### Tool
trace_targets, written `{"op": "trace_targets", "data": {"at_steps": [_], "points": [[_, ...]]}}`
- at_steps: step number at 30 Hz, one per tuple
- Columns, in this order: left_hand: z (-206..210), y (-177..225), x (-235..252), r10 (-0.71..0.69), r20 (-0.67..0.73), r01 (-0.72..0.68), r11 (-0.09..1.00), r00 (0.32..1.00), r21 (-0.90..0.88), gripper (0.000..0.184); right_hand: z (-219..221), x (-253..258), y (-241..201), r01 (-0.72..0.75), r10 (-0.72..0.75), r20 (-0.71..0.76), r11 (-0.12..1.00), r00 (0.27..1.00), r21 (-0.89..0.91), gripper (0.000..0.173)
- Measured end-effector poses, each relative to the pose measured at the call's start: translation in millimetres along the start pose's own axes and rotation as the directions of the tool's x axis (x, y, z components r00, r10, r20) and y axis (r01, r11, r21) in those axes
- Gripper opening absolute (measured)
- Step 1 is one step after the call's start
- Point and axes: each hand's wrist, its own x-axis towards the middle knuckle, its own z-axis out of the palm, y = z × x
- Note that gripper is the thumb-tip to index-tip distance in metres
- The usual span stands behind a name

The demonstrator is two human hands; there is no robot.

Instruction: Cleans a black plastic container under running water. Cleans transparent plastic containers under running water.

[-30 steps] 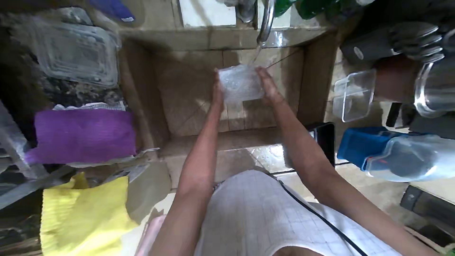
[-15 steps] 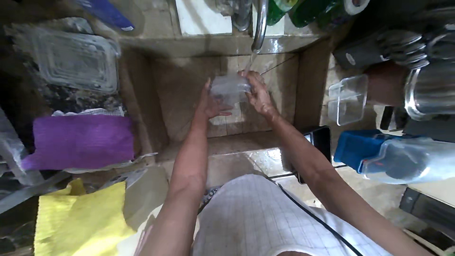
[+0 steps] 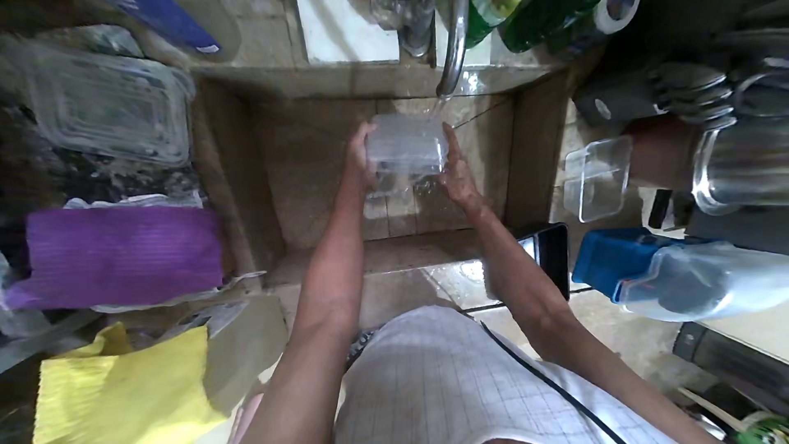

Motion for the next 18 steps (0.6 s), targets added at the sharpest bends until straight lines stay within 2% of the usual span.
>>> {"op": "trace_targets", "data": {"at_steps": [2, 3, 4, 6, 8, 9, 10, 12, 13, 15, 16, 18], "points": [[-1.6, -2.9, 7.6, 0.086, -0.002, -0.085, 0.990, 0.996, 0.110, 0.030, -9.8, -5.9, 1.4, -0.075, 0.039, 0.156, 0.970, 0.987, 0.231, 0.132], [-2.0, -2.6, 10.1, 0.109, 0.013, -0.110, 0.980, 0.994, 0.168, 0.041, -14.6, -7.0, 5.0, -0.092, 0.028, 0.204, 0.946, 0.978, 0.310, 0.138], [-2.2, -2.0, 12.5, 0.140, 0.039, -0.145, 0.965, 0.989, 0.216, 0.045, -19.6, -6.7, 10.4, -0.108, 0.021, 0.225, 0.919, 0.974, 0.379, 0.136], [-3.0, -0.7, 15.6, 0.245, 0.151, -0.280, 0.913, 0.958, 0.295, 0.040, -25.8, -3.7, 17.0, -0.154, 0.060, 0.210, 0.871, 0.976, 0.466, 0.119], [-0.4, 2.1, 11.8, 0.323, 0.297, -0.419, 0.834, 0.899, 0.359, 0.047, -20.7, 1.8, 11.4, -0.269, 0.241, 0.121, 0.811, 0.963, 0.520, 0.088], [2.8, 5.1, 7.3, 0.333, 0.365, -0.468, 0.792, 0.869, 0.392, 0.056, -14.2, 8.7, 5.9, -0.338, 0.363, 0.060, 0.779, 0.930, 0.528, 0.081], [4.2, 7.7, 3.2, 0.338, 0.436, -0.519, 0.749, 0.834, 0.413, 0.064, -6.2, 16.0, 1.4, -0.377, 0.442, 0.000, 0.764, 0.897, 0.523, 0.077], [1.7, 12.9, -8.3, 0.340, 0.531, -0.609, 0.623, 0.776, 0.491, 0.079, 7.1, 24.1, -3.6, -0.417, 0.491, -0.011, 0.751, 0.871, 0.511, 0.077], [-3.6, 16.4, -13.0, 0.352, 0.551, -0.640, 0.573, 0.756, 0.512, 0.083, 12.8, 25.6, -6.7, -0.404, 0.465, 0.018, 0.749, 0.885, 0.526, 0.073], [-19.9, 25.1, -23.6, 0.359, 0.527, -0.633, 0.530, 0.770, 0.564, 0.091, 21.9, 25.8, -4.7, -0.320, 0.337, 0.083, 0.746, 0.938, 0.584, 0.067], [-28.7, 26.7, -27.8, 0.353, 0.492, -0.604, 0.532, 0.795, 0.593, 0.095, 25.3, 26.3, -2.5, -0.254, 0.262, 0.079, 0.746, 0.962, 0.616, 0.066], [-37.3, 15.1, -35.3, 0.329, 0.353, -0.482, 0.629, 0.876, 0.610, 0.097, 28.8, 23.8, -0.9, -0.088, 0.139, -0.030, 0.767, 0.990, 0.635, 0.063]]}}
